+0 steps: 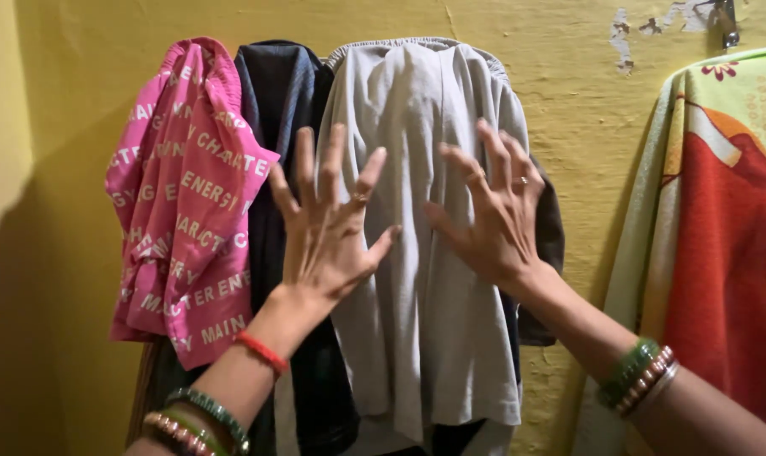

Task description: The person hangs a pair of shorts onto a wall rack, picks up a scrunchie from the floor and places it on a wall organizer, and then folds a piece of cloth on a bed.

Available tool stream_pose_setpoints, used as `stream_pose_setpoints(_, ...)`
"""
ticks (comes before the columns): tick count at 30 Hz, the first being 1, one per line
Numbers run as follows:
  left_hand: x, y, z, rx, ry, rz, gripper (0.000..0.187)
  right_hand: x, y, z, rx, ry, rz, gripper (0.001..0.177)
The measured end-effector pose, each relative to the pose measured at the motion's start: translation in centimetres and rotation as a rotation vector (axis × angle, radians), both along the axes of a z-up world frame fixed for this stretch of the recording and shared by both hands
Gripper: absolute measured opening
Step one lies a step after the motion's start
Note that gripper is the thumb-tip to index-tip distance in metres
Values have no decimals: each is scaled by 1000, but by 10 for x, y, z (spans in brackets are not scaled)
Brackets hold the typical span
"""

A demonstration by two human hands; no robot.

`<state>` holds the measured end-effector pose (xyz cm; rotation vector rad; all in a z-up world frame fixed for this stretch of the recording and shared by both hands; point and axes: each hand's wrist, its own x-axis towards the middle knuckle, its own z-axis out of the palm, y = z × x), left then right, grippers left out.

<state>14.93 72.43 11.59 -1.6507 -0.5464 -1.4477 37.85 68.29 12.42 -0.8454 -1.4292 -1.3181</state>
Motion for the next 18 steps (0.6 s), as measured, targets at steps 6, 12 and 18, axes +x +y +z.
stream_pose_setpoints(6, -12, 41, -12, -275, 89, 163, 100, -21, 24, 10, -194, 40, -72, 96)
stream_pose_setpoints(12, -35, 51, -66, -351, 115, 174, 104, -21, 20, -50, -332, -61, -186, 96)
stream_pose_setpoints(18, -48, 38, -107, -166, 223, 229, 78, -40, -8, -71, -470, -237, -481, 88)
